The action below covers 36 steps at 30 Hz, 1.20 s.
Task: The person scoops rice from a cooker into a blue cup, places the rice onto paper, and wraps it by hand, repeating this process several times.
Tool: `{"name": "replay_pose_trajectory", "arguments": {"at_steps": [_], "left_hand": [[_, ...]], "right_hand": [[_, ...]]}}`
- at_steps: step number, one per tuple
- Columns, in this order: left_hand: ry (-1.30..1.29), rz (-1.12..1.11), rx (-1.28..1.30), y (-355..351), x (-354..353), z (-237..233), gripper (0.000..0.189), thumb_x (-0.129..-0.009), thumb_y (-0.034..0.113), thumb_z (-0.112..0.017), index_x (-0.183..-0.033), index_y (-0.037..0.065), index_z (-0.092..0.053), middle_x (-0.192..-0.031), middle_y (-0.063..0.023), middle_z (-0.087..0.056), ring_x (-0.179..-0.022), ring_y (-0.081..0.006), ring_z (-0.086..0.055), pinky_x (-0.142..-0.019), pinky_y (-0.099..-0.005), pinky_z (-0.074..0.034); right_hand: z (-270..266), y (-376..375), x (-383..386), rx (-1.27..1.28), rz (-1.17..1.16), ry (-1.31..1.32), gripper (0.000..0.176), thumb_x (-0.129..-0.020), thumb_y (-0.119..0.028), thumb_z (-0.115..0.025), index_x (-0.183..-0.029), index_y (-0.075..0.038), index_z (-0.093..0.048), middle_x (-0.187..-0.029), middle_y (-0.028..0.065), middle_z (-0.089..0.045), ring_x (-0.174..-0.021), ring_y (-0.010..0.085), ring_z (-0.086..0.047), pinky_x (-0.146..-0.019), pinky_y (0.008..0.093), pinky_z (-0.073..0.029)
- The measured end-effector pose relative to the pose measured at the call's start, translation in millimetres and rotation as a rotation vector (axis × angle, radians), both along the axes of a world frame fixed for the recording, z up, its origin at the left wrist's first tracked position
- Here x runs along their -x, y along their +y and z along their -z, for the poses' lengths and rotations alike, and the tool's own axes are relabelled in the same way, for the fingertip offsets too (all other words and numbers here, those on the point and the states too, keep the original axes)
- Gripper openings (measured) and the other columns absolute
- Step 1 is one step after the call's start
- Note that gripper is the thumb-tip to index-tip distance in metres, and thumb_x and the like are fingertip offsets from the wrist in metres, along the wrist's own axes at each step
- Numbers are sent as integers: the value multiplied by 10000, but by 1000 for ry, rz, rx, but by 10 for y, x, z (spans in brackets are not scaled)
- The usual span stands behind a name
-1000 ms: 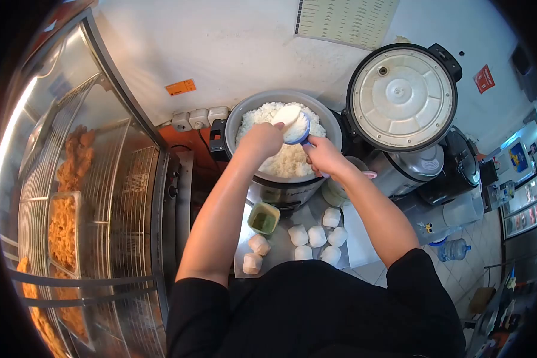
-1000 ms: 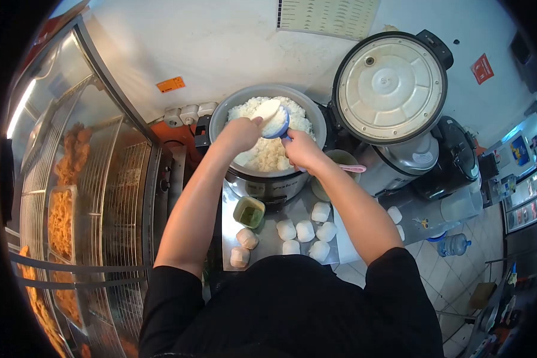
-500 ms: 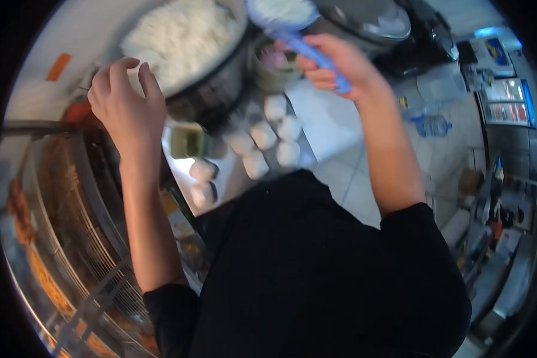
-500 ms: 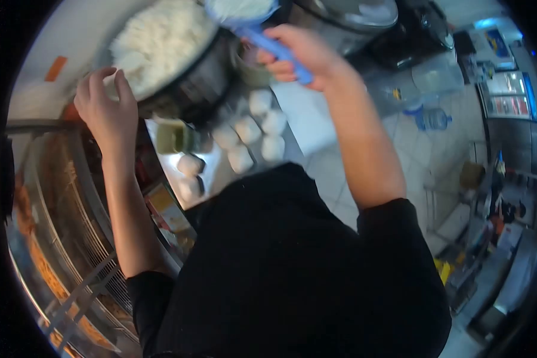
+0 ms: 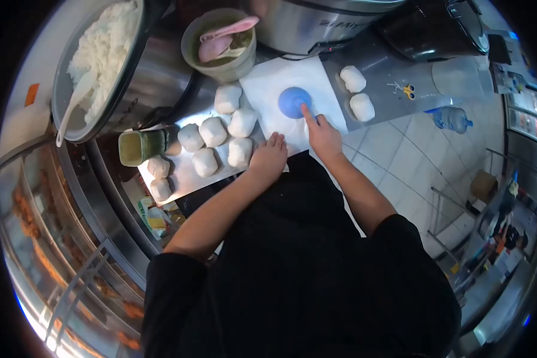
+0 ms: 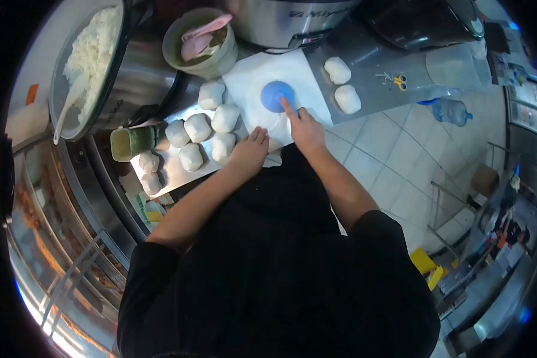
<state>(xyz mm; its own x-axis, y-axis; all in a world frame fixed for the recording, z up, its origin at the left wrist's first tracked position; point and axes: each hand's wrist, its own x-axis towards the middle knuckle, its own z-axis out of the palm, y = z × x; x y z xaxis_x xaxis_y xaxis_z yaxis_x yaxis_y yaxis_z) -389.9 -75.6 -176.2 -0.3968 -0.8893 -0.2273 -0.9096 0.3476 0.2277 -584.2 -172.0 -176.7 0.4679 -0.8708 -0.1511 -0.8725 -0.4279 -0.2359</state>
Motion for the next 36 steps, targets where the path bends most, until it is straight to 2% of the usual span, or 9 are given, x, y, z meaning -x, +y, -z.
{"name": "replay_pose_trajectory", "arguments": {"at_steps": [3,5,9,12,14,17,21,29,36], "left_hand": [[-53,-116,-223,-46,172,-68,429,-962,226,-599,-1308,-24,-645,-1560,-198,-529,-1494,-333,-456,-1157,-472,-425],[-48,-159,-116,-83,255,-39,397,-938,260,-658,-1239,2,-665,-1443,-172,-617,-1395,-342,-538,-1104,-479,-455],[86,-388,-12,-249,469,-239,402,-818,292,-815,-1110,63,-663,-1106,-115,-633,-1120,-326,-588,-971,-479,-483],[240,-405,27,-295,470,-183,317,-792,167,-825,-1053,87,-665,-1076,-108,-627,-1084,-352,-592,-966,-453,-496],[313,-412,-27,-286,405,-123,253,-806,143,-809,-1009,80,-673,-1058,-104,-631,-1068,-344,-596,-955,-442,-505],[387,-433,-98,-317,349,-144,112,-839,93,-772,-897,61,-681,-1002,-97,-636,-1053,-327,-612,-919,-415,-525],[426,-609,-110,-345,430,-230,145,-848,124,-778,-932,72,-672,-982,-105,-636,-1092,-344,-617,-913,-438,-523],[328,-505,-94,-283,456,-130,146,-880,146,-725,-991,62,-681,-1007,-117,-671,-1052,-361,-623,-918,-460,-532],[475,-720,52,-319,592,-261,119,-928,106,-662,-1023,39,-687,-1024,-149,-719,-1030,-372,-649,-894,-465,-518]], "right_hand": [[-142,-163,175,-130,31,-263,590,-1052,-164,-574,-1615,-206,-405,-1051,128,-645,-822,355,-699,-707,492,-572],[-113,-288,536,92,51,-797,566,-1066,-135,-560,-1605,-88,-391,-1183,157,-673,-962,315,-720,-801,430,-565],[-337,-1099,1179,144,458,-878,572,-1054,-163,-575,-1587,-42,-406,-1390,260,-616,-1262,441,-614,-1053,460,-495],[-43,-1882,1601,225,332,-555,576,-1041,-199,-605,-1580,-91,-433,-1377,231,-619,-1192,404,-641,-1028,473,-489],[44,-2144,1714,299,64,43,590,-1017,-238,-638,-1568,-137,-456,-1283,198,-650,-1062,351,-669,-972,478,-480],[-151,-2078,1603,833,4,-60,546,-980,-260,-673,-1502,-182,-534,-1219,150,-659,-1038,311,-658,-924,479,-476],[-75,-1354,1263,-116,-504,-630,460,-924,-296,-723,-1360,-174,-638,-1248,72,-615,-1236,295,-555,-1019,475,-441],[-4,-753,1032,-104,-754,-374,517,-828,-214,-813,-1300,-100,-634,-1296,121,-603,-1262,314,-576,-1037,437,-473],[191,-954,998,-184,-606,-632,149,-960,-141,-688,-1077,-79,-755,-1050,63,-764,-1020,284,-706,-878,423,-560]]}}
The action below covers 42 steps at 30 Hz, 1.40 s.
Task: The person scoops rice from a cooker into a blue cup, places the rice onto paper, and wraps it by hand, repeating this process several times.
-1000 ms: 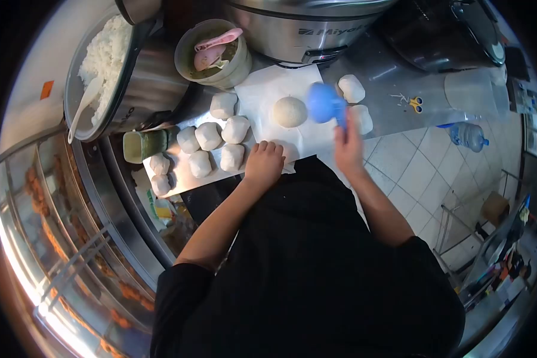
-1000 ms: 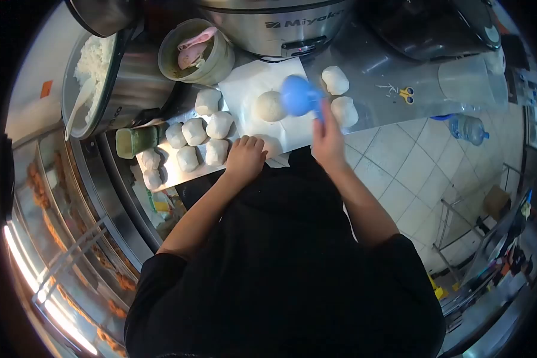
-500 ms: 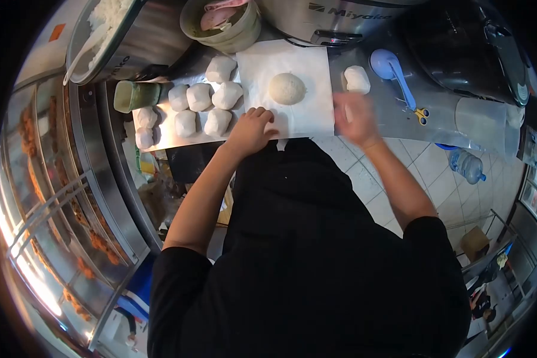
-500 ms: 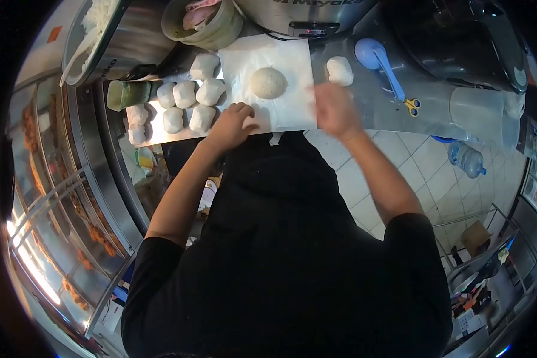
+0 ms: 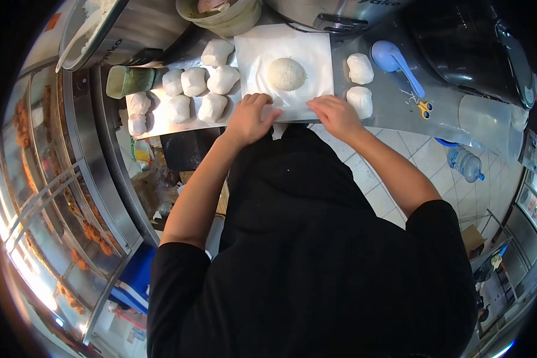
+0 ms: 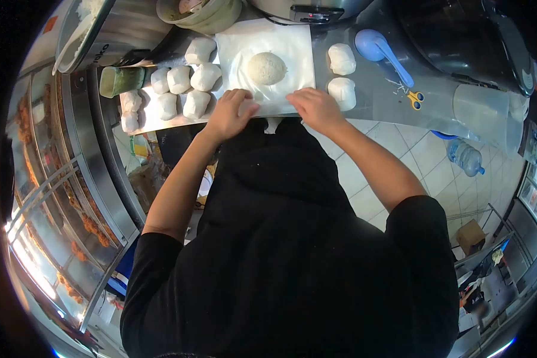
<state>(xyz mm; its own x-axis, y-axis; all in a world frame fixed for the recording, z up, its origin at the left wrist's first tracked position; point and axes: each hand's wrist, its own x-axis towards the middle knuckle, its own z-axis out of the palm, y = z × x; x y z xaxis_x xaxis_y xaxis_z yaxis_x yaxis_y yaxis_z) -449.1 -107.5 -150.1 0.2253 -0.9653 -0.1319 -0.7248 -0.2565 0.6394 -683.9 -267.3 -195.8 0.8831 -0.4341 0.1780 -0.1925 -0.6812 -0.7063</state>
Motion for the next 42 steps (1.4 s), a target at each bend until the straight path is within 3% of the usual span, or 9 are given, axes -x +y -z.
{"name": "replay_pose_trajectory", "arguments": {"at_steps": [3,9,17,23,26,32,35,37,42], "left_hand": [[-125,44,42,-28,19,-35,145,-918,113,-682,-1038,33,-695,-1009,-153,-718,-1024,-371,-654,-897,-465,-518],[16,-133,-87,-27,-167,-5,97,-874,87,-710,-967,75,-735,-1054,-102,-731,-1078,-315,-662,-896,-442,-536],[-209,307,300,402,-75,-92,120,-938,81,-676,-1048,41,-651,-1110,-97,-719,-1156,-326,-670,-958,-424,-552],[-136,-174,58,173,-83,281,148,-1034,189,-606,-997,53,-559,-814,-225,-690,-784,-449,-689,-663,-550,-519],[-190,-268,-125,-212,-202,378,245,-1072,294,-552,-1025,55,-575,-829,-245,-701,-817,-479,-688,-699,-579,-529],[-156,-383,-329,-324,-135,376,325,-1040,384,-598,-1075,62,-592,-916,-212,-747,-830,-462,-714,-714,-588,-542],[-283,-321,-489,-496,-109,27,324,-999,363,-646,-1121,67,-594,-1055,-174,-755,-993,-408,-722,-825,-562,-544],[-589,-140,-337,-579,-147,-60,433,-934,323,-724,-1256,71,-582,-1254,-155,-686,-1268,-359,-610,-1027,-524,-482],[-663,98,-17,-865,-593,359,434,-898,223,-744,-1273,73,-586,-1407,-131,-564,-1394,-333,-464,-1112,-516,-404]], "right_hand": [[-113,-54,-83,-61,64,92,149,-982,-157,-672,-1079,-81,-757,-967,80,-762,-935,311,-716,-839,420,-571],[-131,-142,-17,6,-20,2,161,-934,-148,-734,-1069,-62,-743,-1158,86,-722,-1066,302,-684,-896,412,-565],[-219,92,248,216,-225,-151,146,-894,-102,-762,-1020,-63,-701,-1121,81,-710,-1082,294,-694,-911,413,-579],[-40,84,-124,54,101,269,115,-1014,-187,-628,-1029,-74,-616,-959,144,-725,-902,372,-735,-795,493,-590],[-45,-144,-549,13,300,393,197,-1068,-261,-538,-1063,-84,-625,-932,180,-730,-866,394,-734,-775,517,-578],[-300,-174,-717,86,116,754,205,-1053,-280,-566,-1111,-99,-642,-980,179,-742,-840,393,-739,-725,492,-579],[-399,-103,-736,140,226,787,238,-987,-266,-654,-1153,-95,-650,-1193,141,-713,-1039,343,-724,-842,483,-569],[-328,-169,-724,360,332,486,342,-912,-235,-724,-1212,-88,-653,-1352,89,-618,-1253,299,-617,-1004,501,-496],[56,-681,-866,522,95,178,410,-876,-182,-746,-1255,-88,-619,-1338,83,-572,-1319,295,-535,-1088,518,-428]]}}
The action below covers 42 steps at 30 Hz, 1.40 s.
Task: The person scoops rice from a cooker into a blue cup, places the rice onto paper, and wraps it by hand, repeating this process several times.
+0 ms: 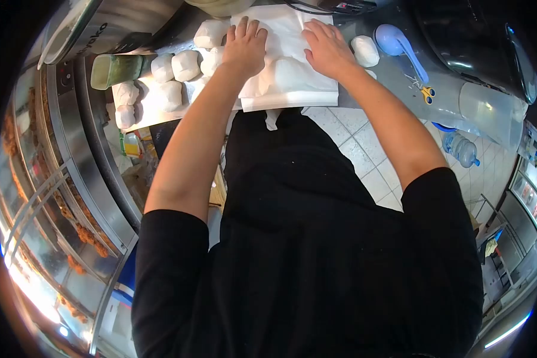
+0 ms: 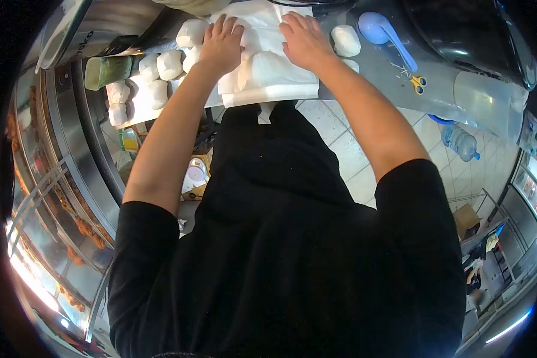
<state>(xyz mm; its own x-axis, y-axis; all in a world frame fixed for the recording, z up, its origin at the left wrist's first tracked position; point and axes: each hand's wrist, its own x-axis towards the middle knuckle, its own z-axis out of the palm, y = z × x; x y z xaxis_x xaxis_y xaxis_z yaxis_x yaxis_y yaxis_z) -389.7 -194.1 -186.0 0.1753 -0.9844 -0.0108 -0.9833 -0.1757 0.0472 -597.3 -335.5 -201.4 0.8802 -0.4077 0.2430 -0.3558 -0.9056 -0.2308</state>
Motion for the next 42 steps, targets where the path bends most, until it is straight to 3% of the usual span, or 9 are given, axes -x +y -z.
{"name": "replay_pose_trajectory", "arguments": {"at_steps": [4,8,10,15,17,21,25,36,42], "left_hand": [[127,134,-85,-161,-153,-109,298,-906,87,-616,-1204,76,-615,-1285,-125,-662,-1319,-306,-547,-1129,-541,-379],[170,50,-246,-177,-180,-445,211,-924,81,-591,-1126,116,-641,-1155,-88,-741,-1349,-309,-574,-1241,-622,-241],[109,39,-276,-137,-150,-545,174,-929,94,-599,-1089,129,-659,-1199,-73,-731,-1381,-303,-548,-1234,-661,-217],[27,103,-24,48,-173,-438,81,-943,157,-632,-987,137,-698,-1316,-28,-698,-1476,-292,-455,-1216,-758,-143],[-52,176,204,192,-88,-546,87,-938,164,-632,-983,145,-705,-1297,-21,-691,-1435,-284,-480,-1228,-709,-187],[32,319,95,649,173,-483,98,-888,159,-610,-982,160,-639,-985,-31,-637,-1070,-234,-615,-958,-426,-477],[380,123,34,856,286,117,114,-883,109,-647,-984,93,-595,-975,-99,-621,-998,-321,-649,-852,-444,-534],[221,300,268,553,70,-223,279,-824,82,-765,-1087,88,-671,-1053,-101,-667,-950,-318,-654,-851,-395,-506],[649,-50,272,351,11,-370,75,-882,60,-749,-931,19,-711,-930,-144,-728,-919,-365,-683,-825,-432,-543]], "right_hand": [[-265,-154,-182,-262,-132,362,342,-872,-156,-747,-1179,-88,-613,-1311,95,-590,-1296,314,-554,-1095,523,-439],[-420,-203,-211,-286,-22,213,275,-880,-148,-736,-1127,-97,-628,-1244,99,-632,-1262,319,-580,-1080,548,-441],[-385,-267,-199,-542,-22,322,264,-877,-141,-710,-1129,-108,-640,-1179,115,-669,-1219,328,-613,-1092,579,-429],[-379,-190,-39,-515,-7,172,144,-939,-188,-680,-1062,-114,-665,-1224,78,-683,-1278,300,-598,-1187,673,-305],[-361,-134,74,-88,-162,-113,106,-909,-165,-680,-1007,-125,-676,-1134,53,-676,-1205,273,-613,-1125,609,-386],[-421,236,487,-98,-340,60,138,-840,-126,-663,-977,-135,-673,-1015,29,-622,-1046,243,-605,-942,472,-462],[-31,600,614,-187,-197,-26,153,-837,-80,-638,-980,-122,-670,-1005,32,-609,-1004,244,-606,-891,396,-488],[-253,523,433,-233,-58,-37,309,-854,-188,-762,-1144,-114,-687,-1109,46,-680,-1054,255,-643,-929,415,-481],[-377,446,297,-324,100,-64,291,-875,-144,-730,-1152,-124,-643,-997,36,-705,-1007,257,-671,-920,417,-467]]}}
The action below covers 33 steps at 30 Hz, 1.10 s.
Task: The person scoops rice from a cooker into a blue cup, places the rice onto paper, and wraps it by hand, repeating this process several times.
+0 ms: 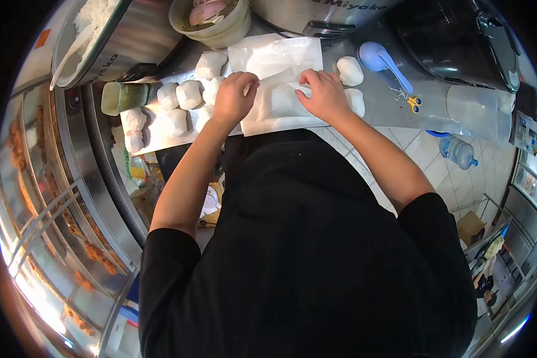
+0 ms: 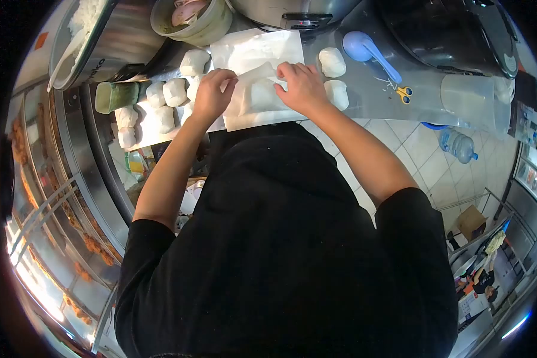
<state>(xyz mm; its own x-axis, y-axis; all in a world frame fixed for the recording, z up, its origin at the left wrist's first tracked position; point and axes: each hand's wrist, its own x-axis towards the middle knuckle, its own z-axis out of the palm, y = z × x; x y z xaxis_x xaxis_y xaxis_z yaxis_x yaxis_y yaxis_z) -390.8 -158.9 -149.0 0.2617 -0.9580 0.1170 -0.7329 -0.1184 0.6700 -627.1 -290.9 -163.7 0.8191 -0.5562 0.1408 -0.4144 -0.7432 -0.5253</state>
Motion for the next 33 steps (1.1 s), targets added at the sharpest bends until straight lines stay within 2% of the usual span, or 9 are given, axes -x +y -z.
{"name": "replay_pose_trajectory", "arguments": {"at_steps": [3,6,10,13,16,23,29,31,33], "left_hand": [[46,-68,9,-42,-48,32,60,-867,60,-739,-915,32,-719,-913,-124,-737,-907,-355,-682,-811,-451,-542],[63,-53,4,-23,-119,47,42,-853,52,-743,-891,51,-725,-891,-109,-728,-875,-348,-672,-790,-453,-532],[-182,175,-12,312,-98,-81,85,-789,35,-732,-819,106,-695,-893,-57,-702,-925,-291,-631,-820,-424,-489],[-332,407,19,567,16,238,108,-817,82,-694,-923,99,-678,-1001,-44,-673,-963,-272,-634,-868,-422,-502],[-218,334,12,578,112,500,150,-849,110,-679,-996,82,-694,-1046,-62,-667,-1021,-274,-634,-923,-424,-510],[-256,328,-15,662,213,198,261,-898,94,-649,-1142,27,-712,-1082,-85,-675,-1060,-305,-639,-968,-410,-527],[-178,336,-155,492,83,405,312,-916,113,-691,-1217,38,-662,-1080,-135,-718,-1076,-351,-667,-959,-436,-540],[121,-41,-589,223,110,259,313,-913,144,-718,-1199,45,-642,-1116,-171,-740,-1073,-379,-702,-916,-457,-562],[-38,-62,-700,-58,69,293,320,-914,182,-736,-1190,55,-634,-1134,-182,-750,-1042,-402,-724,-888,-474,-573]], "right_hand": [[-35,-21,-59,-121,131,0,384,-876,-137,-750,-1233,-118,-611,-1014,41,-720,-961,284,-698,-927,418,-481],[-27,-120,-33,-357,225,36,276,-882,-137,-730,-1151,-123,-669,-958,45,-707,-1011,274,-689,-915,416,-470],[28,-75,322,-26,-103,-54,142,-874,-89,-669,-999,-135,-718,-982,21,-693,-1010,243,-658,-886,398,-476],[197,168,403,115,-301,-41,157,-848,-71,-611,-948,-139,-711,-944,16,-663,-984,231,-623,-865,388,-473],[484,251,346,121,-265,-11,172,-855,-90,-644,-1017,-111,-697,-1033,35,-663,-1014,243,-632,-904,410,-500],[221,275,493,-10,-288,-104,317,-896,-177,-707,-1195,-73,-710,-1129,27,-689,-1091,261,-637,-958,421,-505],[324,285,466,88,-247,148,386,-905,-235,-761,-1255,-90,-685,-1113,30,-735,-1130,273,-660,-938,446,-524],[45,159,145,-559,191,405,332,-896,-219,-766,-1198,-97,-701,-1112,81,-742,-1132,307,-696,-872,491,-554],[184,-22,-62,-374,157,394,267,-901,-208,-751,-1134,-84,-710,-1098,160,-731,-1104,351,-715,-822,513,-570]]}}
